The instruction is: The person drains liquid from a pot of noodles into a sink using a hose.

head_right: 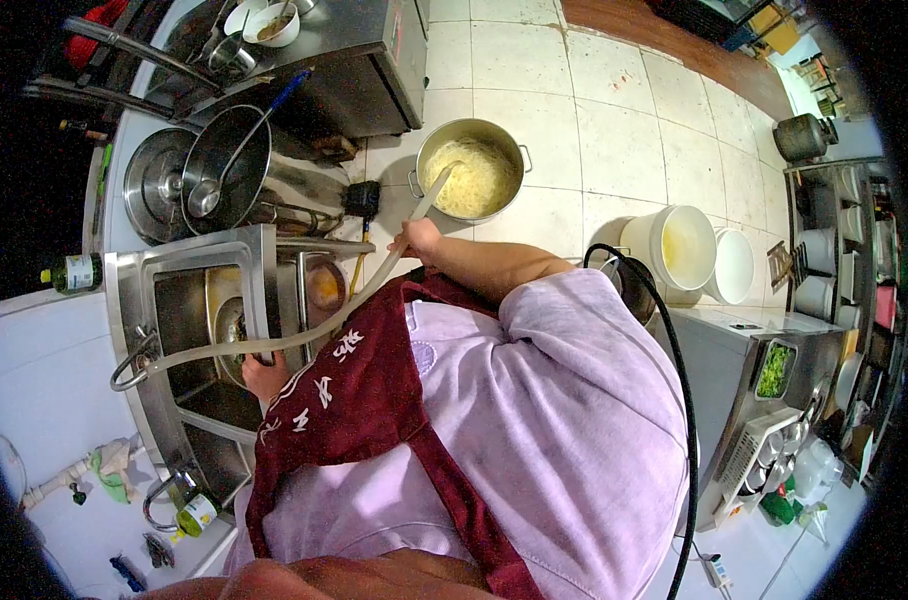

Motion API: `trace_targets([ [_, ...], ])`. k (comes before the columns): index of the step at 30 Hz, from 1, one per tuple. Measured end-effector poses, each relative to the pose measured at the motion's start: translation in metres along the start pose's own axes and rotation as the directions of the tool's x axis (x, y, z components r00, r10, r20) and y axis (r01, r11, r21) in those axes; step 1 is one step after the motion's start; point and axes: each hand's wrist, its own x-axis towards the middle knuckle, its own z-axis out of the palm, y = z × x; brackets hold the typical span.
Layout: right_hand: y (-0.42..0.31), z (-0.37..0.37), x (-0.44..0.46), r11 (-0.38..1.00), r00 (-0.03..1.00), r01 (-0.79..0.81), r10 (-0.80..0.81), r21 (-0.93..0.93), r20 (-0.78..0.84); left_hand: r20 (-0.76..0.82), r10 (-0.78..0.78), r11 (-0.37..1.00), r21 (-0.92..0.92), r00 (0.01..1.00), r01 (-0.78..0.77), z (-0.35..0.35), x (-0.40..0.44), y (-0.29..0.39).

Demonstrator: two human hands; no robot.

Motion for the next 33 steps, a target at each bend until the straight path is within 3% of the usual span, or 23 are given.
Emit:
trace_targets([
  [14, 0.003, -0.003, 0.005, 1.000, 0.999, 0.017, -0.017, 0.008, 0.034, -0.006, 0.018, 1.000, -0.021, 1.000, -0.019, -0.002, 0.001, 0.001],
  [29, 0.003, 0.000, 0.002, 1.000, 0.999, -0.008, 0.007, -0.010, -0.051, -0.019, 0.024, 1.000, -0.011, 1.000, -0.025, -0.001, 0.000, 0.000],
  [33, 0.004, -0.004, 0.006, 1.000, 1.000, 0.013, -0.012, -0.013, 0.029, -0.045, 0.027, 1.000, 0.007, 0.999, -0.027, 0.001, -0.001, -0.002],
])
